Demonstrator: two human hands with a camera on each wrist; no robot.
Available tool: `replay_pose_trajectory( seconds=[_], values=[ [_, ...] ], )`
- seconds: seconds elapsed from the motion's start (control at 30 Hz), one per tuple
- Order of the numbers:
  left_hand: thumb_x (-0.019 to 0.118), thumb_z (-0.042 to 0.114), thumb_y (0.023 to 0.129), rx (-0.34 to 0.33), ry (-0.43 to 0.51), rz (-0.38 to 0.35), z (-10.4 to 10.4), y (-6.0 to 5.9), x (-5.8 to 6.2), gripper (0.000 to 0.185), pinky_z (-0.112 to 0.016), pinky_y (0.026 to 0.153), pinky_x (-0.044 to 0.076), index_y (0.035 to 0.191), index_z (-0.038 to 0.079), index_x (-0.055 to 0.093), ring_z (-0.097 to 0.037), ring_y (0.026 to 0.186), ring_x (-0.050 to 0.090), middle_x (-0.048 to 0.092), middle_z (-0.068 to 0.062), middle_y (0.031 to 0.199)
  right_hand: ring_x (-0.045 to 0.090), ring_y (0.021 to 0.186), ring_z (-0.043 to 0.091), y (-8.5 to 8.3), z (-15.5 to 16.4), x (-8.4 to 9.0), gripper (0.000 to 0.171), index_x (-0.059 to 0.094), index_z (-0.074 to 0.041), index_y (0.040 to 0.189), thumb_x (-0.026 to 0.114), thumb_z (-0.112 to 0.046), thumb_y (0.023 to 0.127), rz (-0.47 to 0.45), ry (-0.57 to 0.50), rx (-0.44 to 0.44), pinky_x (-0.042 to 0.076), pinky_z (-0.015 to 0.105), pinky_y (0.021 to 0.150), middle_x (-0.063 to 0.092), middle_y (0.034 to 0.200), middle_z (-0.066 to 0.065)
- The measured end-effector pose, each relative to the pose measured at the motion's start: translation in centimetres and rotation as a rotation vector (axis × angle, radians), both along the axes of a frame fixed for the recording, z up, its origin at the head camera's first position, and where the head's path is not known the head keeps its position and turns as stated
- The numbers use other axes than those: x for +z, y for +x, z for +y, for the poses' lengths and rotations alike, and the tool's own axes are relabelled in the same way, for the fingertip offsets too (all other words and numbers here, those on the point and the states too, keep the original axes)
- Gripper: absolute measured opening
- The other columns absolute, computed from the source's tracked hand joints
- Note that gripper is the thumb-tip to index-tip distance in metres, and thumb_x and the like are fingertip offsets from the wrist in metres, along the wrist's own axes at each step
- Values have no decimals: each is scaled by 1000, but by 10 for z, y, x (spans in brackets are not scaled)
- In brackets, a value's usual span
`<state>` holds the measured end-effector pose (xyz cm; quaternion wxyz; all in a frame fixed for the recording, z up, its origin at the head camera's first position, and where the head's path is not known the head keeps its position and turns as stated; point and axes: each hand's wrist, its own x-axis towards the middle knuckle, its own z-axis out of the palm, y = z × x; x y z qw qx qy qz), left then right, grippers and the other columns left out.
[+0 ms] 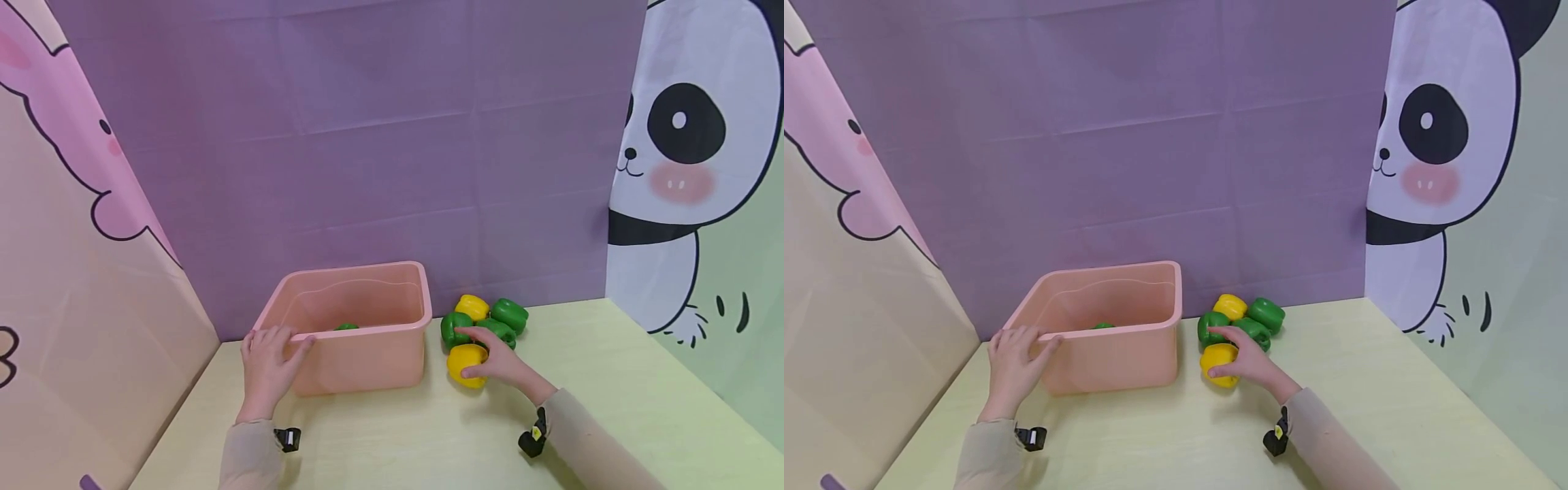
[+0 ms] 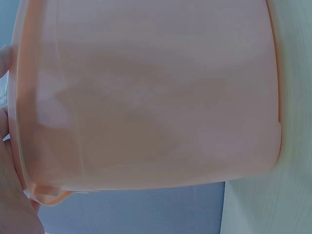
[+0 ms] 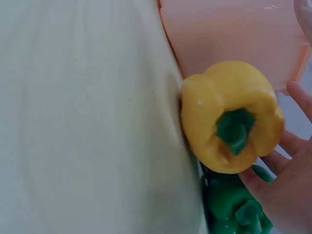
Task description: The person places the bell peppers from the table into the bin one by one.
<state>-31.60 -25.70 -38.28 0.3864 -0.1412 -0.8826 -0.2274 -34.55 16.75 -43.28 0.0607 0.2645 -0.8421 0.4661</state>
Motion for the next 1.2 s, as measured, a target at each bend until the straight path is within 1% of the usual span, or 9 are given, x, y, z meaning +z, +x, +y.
replay_pose_trajectory(
  seconds=[0.13,0.23,0.33,0.57,0.67,0.87,1.07,1.2],
  values=[
    [66,43,89,2,0,-4,0,0,0,35,-60,105,15,96,9,64,-35,100,49,64,-11,95,45,122,36,-2,-3,-6,74,51,-8,137,85,-24,73,-27,21,-18,34,56,101,47,138,16],
    [66,42,89,3,-1,-5,0,0,-1,35,-60,105,15,96,8,64,-35,101,49,64,-11,96,48,114,30,-4,-5,-10,71,54,-11,135,85,-24,73,-36,40,-34,40,49,95,50,135,14],
    [66,41,90,2,-2,1,0,0,0,34,-60,105,15,95,8,64,-35,100,49,64,-11,94,50,109,28,-4,-7,-10,69,57,-11,132,86,-24,71,-29,43,-41,42,45,91,53,131,13],
    [67,41,89,-1,-3,11,-1,-1,0,33,-61,105,16,94,9,63,-34,99,50,64,-10,93,51,104,27,-6,-8,-13,65,61,-10,126,86,-27,69,7,101,-56,44,42,86,55,126,13],
    [66,41,89,1,-5,5,-1,-1,-1,33,-61,105,16,94,9,63,-34,100,49,64,-11,94,51,102,26,-6,-9,-14,62,63,-10,123,87,-26,68,-1,99,-58,43,42,85,56,123,13],
    [66,40,90,-3,0,7,0,0,0,32,-60,105,15,93,8,63,-35,99,49,63,-10,92,52,97,23,-9,-10,-16,56,64,-13,117,87,-23,67,8,103,-69,43,40,84,59,116,6],
    [67,40,89,-5,-4,12,0,-1,0,32,-60,105,15,93,9,62,-35,99,49,62,-10,91,53,94,23,-9,-10,-15,53,65,-11,114,85,-22,67,28,103,-64,44,40,81,61,112,6],
    [66,41,89,3,-8,7,0,-1,-2,33,-60,105,15,93,8,63,-35,100,49,63,-11,93,52,93,22,-9,-10,-17,50,65,-13,114,84,-23,68,5,97,-58,44,38,81,61,112,4]
  ],
)
